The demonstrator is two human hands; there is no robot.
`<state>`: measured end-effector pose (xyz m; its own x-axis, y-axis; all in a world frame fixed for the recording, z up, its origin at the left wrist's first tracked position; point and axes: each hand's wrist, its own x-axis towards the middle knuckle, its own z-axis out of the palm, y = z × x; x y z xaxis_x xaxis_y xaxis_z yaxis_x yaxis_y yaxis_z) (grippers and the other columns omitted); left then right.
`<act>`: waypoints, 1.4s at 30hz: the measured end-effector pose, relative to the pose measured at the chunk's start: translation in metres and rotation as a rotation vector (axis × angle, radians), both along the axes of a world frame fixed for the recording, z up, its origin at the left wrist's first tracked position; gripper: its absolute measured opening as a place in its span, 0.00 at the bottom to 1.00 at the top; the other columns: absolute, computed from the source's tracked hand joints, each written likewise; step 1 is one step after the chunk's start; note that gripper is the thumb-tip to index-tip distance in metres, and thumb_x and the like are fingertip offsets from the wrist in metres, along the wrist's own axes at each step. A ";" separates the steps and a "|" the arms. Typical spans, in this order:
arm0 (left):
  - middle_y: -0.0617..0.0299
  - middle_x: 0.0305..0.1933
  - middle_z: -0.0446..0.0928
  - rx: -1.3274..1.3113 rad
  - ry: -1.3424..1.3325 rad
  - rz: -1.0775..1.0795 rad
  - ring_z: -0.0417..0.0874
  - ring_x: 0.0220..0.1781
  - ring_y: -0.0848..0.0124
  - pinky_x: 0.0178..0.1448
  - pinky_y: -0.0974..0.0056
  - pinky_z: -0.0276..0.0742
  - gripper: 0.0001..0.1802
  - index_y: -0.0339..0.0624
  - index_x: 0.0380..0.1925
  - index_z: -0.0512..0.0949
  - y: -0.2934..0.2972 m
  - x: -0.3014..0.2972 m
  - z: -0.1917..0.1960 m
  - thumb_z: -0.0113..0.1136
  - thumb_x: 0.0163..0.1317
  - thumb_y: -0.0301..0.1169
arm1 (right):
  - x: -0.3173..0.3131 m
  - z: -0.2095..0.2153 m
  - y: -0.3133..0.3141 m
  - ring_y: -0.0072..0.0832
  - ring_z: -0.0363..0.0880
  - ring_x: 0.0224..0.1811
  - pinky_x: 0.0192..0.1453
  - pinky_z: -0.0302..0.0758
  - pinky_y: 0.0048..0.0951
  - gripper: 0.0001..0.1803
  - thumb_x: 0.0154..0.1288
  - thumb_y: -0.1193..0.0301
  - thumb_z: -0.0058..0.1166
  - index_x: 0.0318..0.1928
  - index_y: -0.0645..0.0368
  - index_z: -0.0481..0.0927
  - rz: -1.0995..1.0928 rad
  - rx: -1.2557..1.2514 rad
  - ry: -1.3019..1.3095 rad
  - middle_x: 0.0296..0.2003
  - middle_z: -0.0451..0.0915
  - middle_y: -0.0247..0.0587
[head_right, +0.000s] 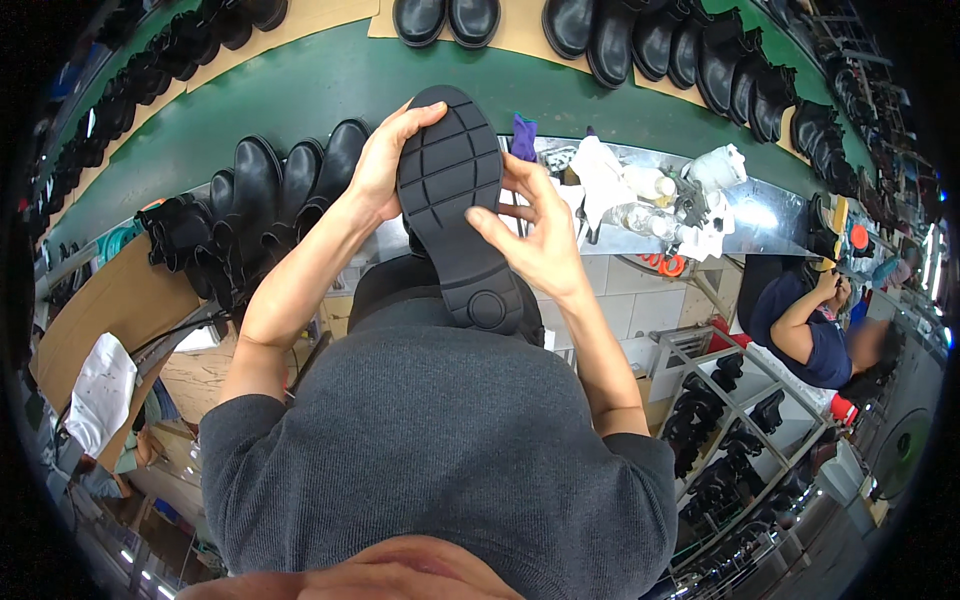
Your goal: The person wipes the exterior and sole of black leather boots using a white cloth and a small brush. They handle multiple boots one at a time, turning them over to clean different surfaces, and place them back on the green workbench.
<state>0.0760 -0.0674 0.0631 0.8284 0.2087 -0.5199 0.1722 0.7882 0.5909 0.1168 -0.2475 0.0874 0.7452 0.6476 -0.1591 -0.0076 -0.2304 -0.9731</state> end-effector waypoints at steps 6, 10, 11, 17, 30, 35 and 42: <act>0.49 0.48 0.76 0.026 0.024 0.005 0.83 0.45 0.64 0.48 0.61 0.82 0.37 0.30 0.63 0.55 -0.003 0.002 -0.008 0.59 0.60 0.37 | -0.005 0.012 0.013 0.27 0.80 0.43 0.45 0.79 0.28 0.27 0.56 0.68 0.68 0.51 0.67 0.70 -0.084 -0.174 -0.113 0.41 0.81 0.44; 0.57 0.41 0.79 0.000 -0.062 -0.026 0.84 0.40 0.68 0.45 0.63 0.83 0.15 0.38 0.45 0.71 0.001 0.000 0.007 0.56 0.63 0.36 | 0.010 -0.009 0.011 0.27 0.81 0.37 0.42 0.79 0.25 0.27 0.58 0.64 0.67 0.49 0.67 0.70 -0.139 -0.087 -0.020 0.35 0.82 0.44; 0.57 0.41 0.79 -0.005 -0.053 -0.018 0.83 0.40 0.69 0.45 0.64 0.83 0.16 0.39 0.46 0.72 0.003 -0.001 0.008 0.57 0.62 0.36 | 0.015 -0.009 0.007 0.31 0.81 0.46 0.49 0.78 0.30 0.28 0.58 0.67 0.66 0.54 0.68 0.70 -0.106 0.022 0.160 0.43 0.81 0.47; 0.54 0.42 0.81 -0.092 0.044 0.151 0.84 0.40 0.66 0.44 0.62 0.83 0.17 0.35 0.46 0.75 0.030 -0.001 -0.012 0.57 0.61 0.34 | 0.026 -0.016 -0.022 0.32 0.78 0.55 0.54 0.78 0.33 0.23 0.63 0.75 0.58 0.58 0.65 0.72 -0.056 0.114 0.207 0.52 0.78 0.46; 0.61 0.40 0.78 0.120 -0.005 -0.048 0.82 0.38 0.72 0.42 0.67 0.81 0.16 0.41 0.49 0.74 0.031 0.003 0.046 0.56 0.63 0.34 | 0.079 -0.176 -0.076 0.54 0.79 0.43 0.45 0.74 0.51 0.20 0.51 0.66 0.68 0.39 0.64 0.75 -0.364 -0.902 -0.628 0.39 0.79 0.55; 0.62 0.39 0.78 0.139 -0.010 -0.058 0.82 0.38 0.73 0.42 0.67 0.81 0.16 0.41 0.48 0.73 0.033 0.012 0.039 0.57 0.62 0.33 | 0.091 -0.185 -0.095 0.54 0.78 0.47 0.46 0.75 0.50 0.18 0.55 0.66 0.64 0.39 0.66 0.73 -0.406 -0.936 -0.442 0.40 0.79 0.59; 0.54 0.48 0.78 0.242 0.063 -0.010 0.82 0.45 0.69 0.48 0.66 0.79 0.40 0.33 0.67 0.58 0.024 0.015 0.035 0.62 0.57 0.36 | 0.060 -0.113 -0.073 0.28 0.76 0.50 0.56 0.72 0.30 0.22 0.69 0.73 0.50 0.61 0.66 0.70 -0.696 0.040 -0.395 0.52 0.78 0.44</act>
